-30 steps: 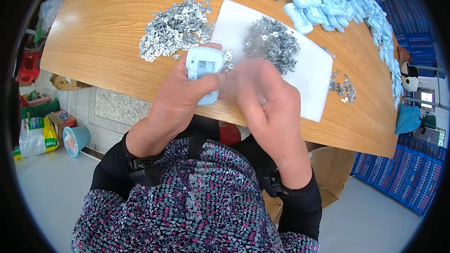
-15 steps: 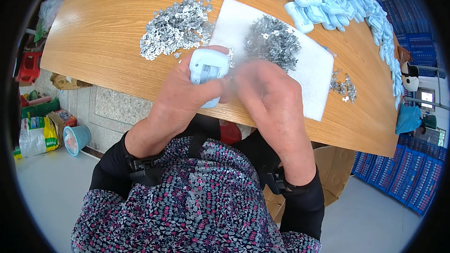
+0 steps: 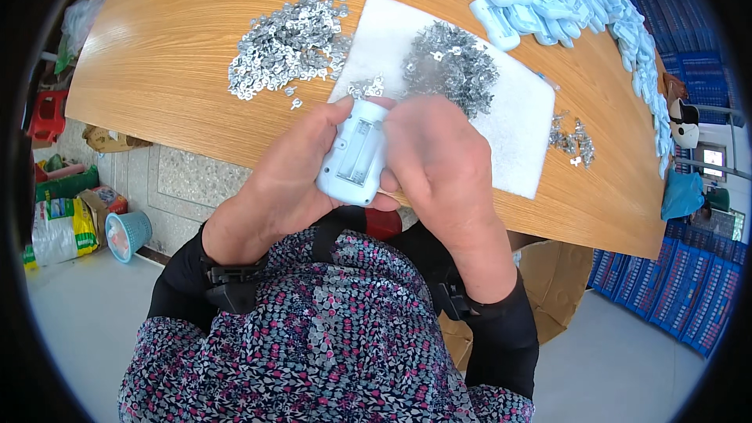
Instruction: Assembling small silver decorative components into a white plastic housing.
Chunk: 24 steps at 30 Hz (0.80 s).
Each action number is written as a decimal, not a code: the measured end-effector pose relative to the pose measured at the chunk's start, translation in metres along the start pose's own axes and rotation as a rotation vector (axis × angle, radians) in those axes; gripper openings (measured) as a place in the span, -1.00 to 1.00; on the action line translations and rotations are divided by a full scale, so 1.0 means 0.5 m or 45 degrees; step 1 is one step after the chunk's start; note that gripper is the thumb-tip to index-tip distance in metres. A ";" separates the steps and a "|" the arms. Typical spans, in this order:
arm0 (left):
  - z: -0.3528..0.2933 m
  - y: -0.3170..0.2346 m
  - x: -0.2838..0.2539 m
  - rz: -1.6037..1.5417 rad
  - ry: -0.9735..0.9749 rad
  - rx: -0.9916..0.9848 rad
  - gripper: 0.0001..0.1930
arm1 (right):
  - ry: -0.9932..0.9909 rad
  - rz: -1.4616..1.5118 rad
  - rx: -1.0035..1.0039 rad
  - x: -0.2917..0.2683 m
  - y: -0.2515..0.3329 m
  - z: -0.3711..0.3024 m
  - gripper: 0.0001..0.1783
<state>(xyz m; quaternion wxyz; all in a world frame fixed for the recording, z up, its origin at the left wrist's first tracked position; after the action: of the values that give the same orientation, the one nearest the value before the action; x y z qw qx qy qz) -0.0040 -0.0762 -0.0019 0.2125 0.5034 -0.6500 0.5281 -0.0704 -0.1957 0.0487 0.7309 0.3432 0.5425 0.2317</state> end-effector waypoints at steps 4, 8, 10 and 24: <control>0.001 0.005 -0.002 -0.007 0.010 0.014 -0.49 | 0.024 -0.266 -0.221 -0.003 0.027 0.003 -0.77; 0.000 0.004 0.001 0.004 -0.007 0.025 -0.50 | -0.005 -0.306 -0.195 -0.003 0.022 -0.002 -0.75; 0.003 0.010 -0.005 0.032 -0.006 0.042 -0.51 | -0.004 -0.357 -0.206 -0.001 0.023 -0.003 -0.76; 0.008 0.025 -0.014 0.139 0.031 0.117 -0.50 | 0.117 -0.689 -0.441 -0.010 0.051 -0.027 -0.75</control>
<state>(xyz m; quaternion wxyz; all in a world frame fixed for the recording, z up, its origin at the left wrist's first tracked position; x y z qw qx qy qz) -0.0110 -0.0776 -0.0149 0.1679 0.4700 -0.6490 0.5742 -0.0837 -0.1790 0.0685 0.7882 0.0465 0.5990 0.1332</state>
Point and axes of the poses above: each hand's wrist, its own z-axis towards the middle knuckle, its own x-axis out of the palm, y = z × x, the point moved 5 cm from there along z, towards the middle knuckle, and after that the axes turned 5 degrees about y, right-handed, at the moved point
